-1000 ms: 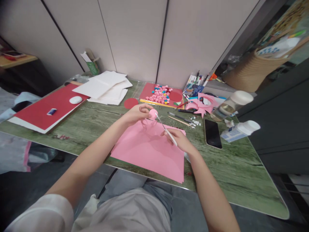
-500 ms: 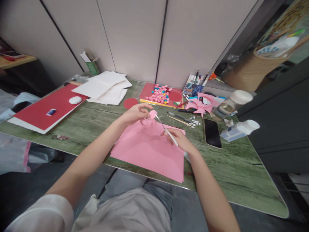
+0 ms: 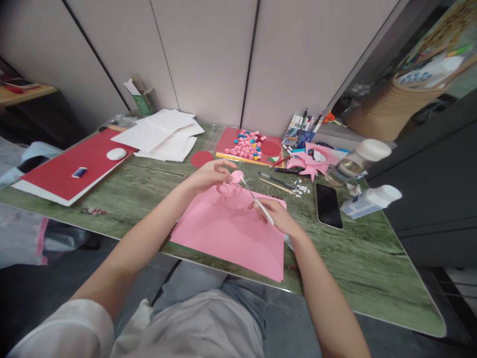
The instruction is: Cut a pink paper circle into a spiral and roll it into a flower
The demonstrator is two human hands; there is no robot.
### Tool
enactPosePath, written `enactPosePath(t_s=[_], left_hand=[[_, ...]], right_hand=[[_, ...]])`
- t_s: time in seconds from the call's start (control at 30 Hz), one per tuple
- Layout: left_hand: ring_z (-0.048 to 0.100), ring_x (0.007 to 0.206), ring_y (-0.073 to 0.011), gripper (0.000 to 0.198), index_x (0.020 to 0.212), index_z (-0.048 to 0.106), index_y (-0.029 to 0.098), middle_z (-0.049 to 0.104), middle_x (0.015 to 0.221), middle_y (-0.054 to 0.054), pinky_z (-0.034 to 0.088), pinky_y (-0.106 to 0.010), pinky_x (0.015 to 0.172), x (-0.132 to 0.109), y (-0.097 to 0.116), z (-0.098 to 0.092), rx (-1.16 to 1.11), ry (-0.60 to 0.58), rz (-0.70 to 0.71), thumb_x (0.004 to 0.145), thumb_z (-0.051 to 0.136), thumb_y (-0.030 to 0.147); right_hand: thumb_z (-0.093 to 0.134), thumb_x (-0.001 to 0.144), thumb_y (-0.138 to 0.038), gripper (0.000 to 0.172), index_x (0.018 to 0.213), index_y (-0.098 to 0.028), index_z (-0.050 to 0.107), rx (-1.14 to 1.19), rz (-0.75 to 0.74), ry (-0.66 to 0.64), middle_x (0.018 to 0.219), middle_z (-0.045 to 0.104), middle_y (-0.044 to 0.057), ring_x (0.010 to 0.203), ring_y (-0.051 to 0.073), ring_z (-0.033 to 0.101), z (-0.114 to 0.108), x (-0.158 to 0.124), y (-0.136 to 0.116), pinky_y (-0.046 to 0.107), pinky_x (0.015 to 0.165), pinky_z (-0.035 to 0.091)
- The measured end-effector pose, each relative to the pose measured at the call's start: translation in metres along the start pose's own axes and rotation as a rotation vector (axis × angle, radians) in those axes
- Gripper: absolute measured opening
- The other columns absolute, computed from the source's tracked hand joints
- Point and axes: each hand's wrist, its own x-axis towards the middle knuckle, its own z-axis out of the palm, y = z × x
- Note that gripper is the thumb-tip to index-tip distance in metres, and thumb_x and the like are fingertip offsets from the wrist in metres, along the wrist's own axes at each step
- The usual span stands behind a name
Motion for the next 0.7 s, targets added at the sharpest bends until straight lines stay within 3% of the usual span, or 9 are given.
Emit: enactPosePath(t_s=[0.2,0.7], left_hand=[[0.044,0.047,-0.0029,0.041,0.098,0.054,0.013,0.055,0.059,0.002,0.029,-0.016,0.045,0.001,0.0,-0.004,-0.019,-0.011,-0.007,0.058,0.061,0.012],[0.038,0.041,-0.0008,0.037,0.094,0.055,0.014,0.053,0.058,0.002,0.022,-0.015,0.038,0.006,-0.003,-0.01,-0.062,0.034,0.059,0.059,0.063,0.016]], right_hand=[[0.043,0.08,-0.039,0.03,0.083,-0.013,0.059,0.003,0.016,-0.004,0.05,0.044,-0.003,0.046,0.009,0.041,-0.001,0.001,0.003,0.022,0.048,0.032],[0.042,0.08,-0.042,0.034,0.084,-0.013,0.06,-0.033,0.013,-0.034,0.048,0.042,-0.004,0.045,0.008,0.039,-0.004,0.0,0.004,0.022,0.047,0.032]])
